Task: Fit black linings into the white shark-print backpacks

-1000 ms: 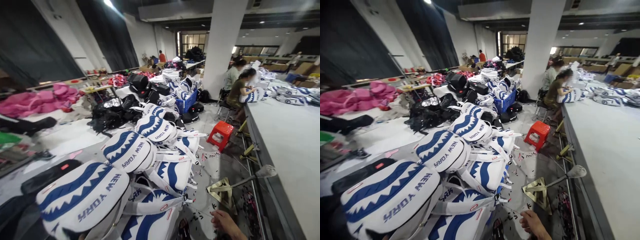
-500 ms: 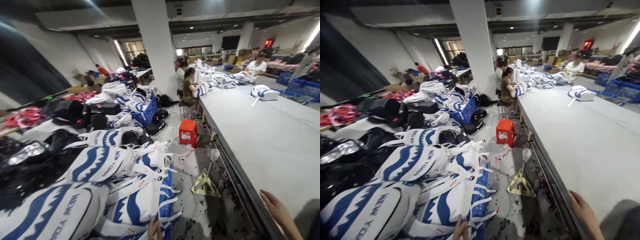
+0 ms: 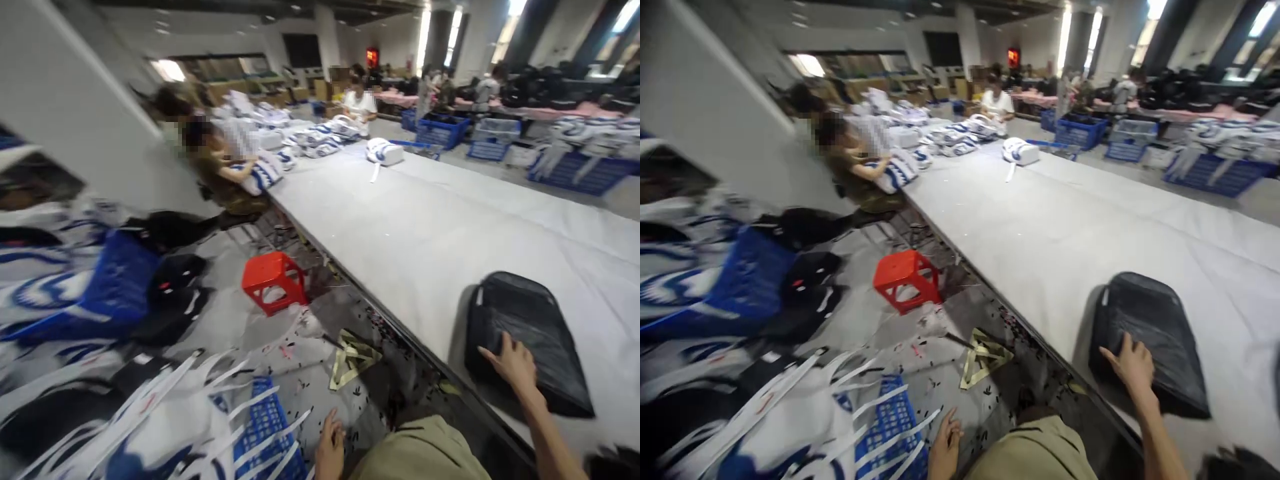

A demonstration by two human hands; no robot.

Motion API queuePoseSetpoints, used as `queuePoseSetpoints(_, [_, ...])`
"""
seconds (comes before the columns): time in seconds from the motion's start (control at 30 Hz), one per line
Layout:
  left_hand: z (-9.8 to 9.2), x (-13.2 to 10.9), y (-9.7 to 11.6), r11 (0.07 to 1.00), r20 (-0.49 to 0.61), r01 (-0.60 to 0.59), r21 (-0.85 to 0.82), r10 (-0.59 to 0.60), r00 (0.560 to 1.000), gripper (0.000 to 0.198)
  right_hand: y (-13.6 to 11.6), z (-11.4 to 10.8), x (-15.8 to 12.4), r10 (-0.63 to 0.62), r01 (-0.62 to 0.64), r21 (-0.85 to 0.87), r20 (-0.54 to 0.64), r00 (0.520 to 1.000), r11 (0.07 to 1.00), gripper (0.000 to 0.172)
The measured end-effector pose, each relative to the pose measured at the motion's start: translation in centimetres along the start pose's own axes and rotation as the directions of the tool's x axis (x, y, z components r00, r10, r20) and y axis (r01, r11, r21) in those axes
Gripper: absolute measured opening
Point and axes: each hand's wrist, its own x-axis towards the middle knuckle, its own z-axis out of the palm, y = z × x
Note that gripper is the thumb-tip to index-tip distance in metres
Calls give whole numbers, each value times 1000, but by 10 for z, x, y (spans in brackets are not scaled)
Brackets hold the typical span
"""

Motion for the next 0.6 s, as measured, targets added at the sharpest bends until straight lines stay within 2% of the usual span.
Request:
queuePoseSetpoints(0.03, [6,8,12,999,10,-34,-27,34,999,63,-7,-8,3,-8,9,-14,50,999,1000,96])
queuePoseSetpoints(0.13, [24,25,39,997,83,-75,-27,77,994,62,-18,-20,13,76,-78,11,134,988,997,98])
queuePoseSetpoints(0.27, [36,38,58,988,221,-141,59,125,967,59,-31,-5,15,171,-188,74,190,967,979,106])
queuePoseSetpoints(0.33, [34,45,68,974,275,-201,101,167,947,57,-45,6,16,226,-240,73,162,961,968,107])
queuePoseSetpoints(0.43, [27,56,89,950,309,-253,184,188,932,57,-70,14,24,291,-297,52,96,952,953,96])
queuePoseSetpoints(0.53, [21,64,114,936,354,-260,238,166,921,60,-86,6,26,320,-320,38,24,947,947,85])
queuePoseSetpoints(0.6, [18,66,125,934,398,-281,219,177,900,62,-87,-1,17,303,-300,58,-31,953,952,84])
